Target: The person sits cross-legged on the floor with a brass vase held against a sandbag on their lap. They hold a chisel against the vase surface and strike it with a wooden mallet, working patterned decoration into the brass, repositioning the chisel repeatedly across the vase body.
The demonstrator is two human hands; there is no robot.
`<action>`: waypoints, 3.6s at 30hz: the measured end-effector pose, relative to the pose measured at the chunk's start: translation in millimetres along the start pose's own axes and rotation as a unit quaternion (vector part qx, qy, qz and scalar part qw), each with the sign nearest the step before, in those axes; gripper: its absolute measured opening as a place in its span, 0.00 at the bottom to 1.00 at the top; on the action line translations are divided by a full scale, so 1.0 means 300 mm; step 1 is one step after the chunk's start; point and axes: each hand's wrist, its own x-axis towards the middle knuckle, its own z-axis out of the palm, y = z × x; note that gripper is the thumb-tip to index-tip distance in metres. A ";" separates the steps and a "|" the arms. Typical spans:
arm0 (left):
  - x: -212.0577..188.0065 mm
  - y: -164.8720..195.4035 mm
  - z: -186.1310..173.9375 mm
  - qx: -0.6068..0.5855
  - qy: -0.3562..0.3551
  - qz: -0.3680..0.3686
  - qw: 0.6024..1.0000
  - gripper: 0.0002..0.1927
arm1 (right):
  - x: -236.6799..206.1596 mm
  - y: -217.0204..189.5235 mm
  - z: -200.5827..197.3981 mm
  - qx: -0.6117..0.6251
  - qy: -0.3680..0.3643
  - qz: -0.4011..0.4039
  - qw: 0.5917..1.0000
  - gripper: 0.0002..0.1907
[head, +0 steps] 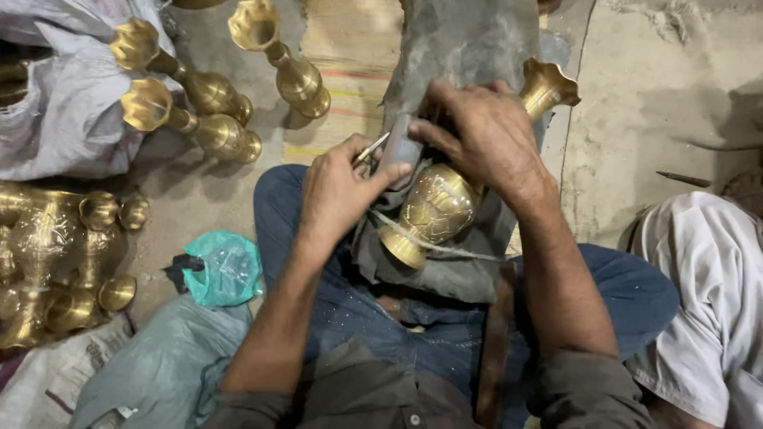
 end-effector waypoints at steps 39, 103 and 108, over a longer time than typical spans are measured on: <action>-0.152 -0.192 -0.023 -0.327 0.086 0.089 0.937 0.08 | -0.707 -0.144 0.064 0.365 0.221 0.449 0.785 0.25; -0.287 -0.101 0.046 -0.283 0.084 0.123 0.947 0.11 | -0.427 -0.227 0.081 0.479 0.092 0.386 0.783 0.22; -0.292 -0.110 0.042 -0.281 0.057 0.128 0.949 0.11 | -0.438 -0.216 0.076 0.462 0.087 0.381 0.796 0.22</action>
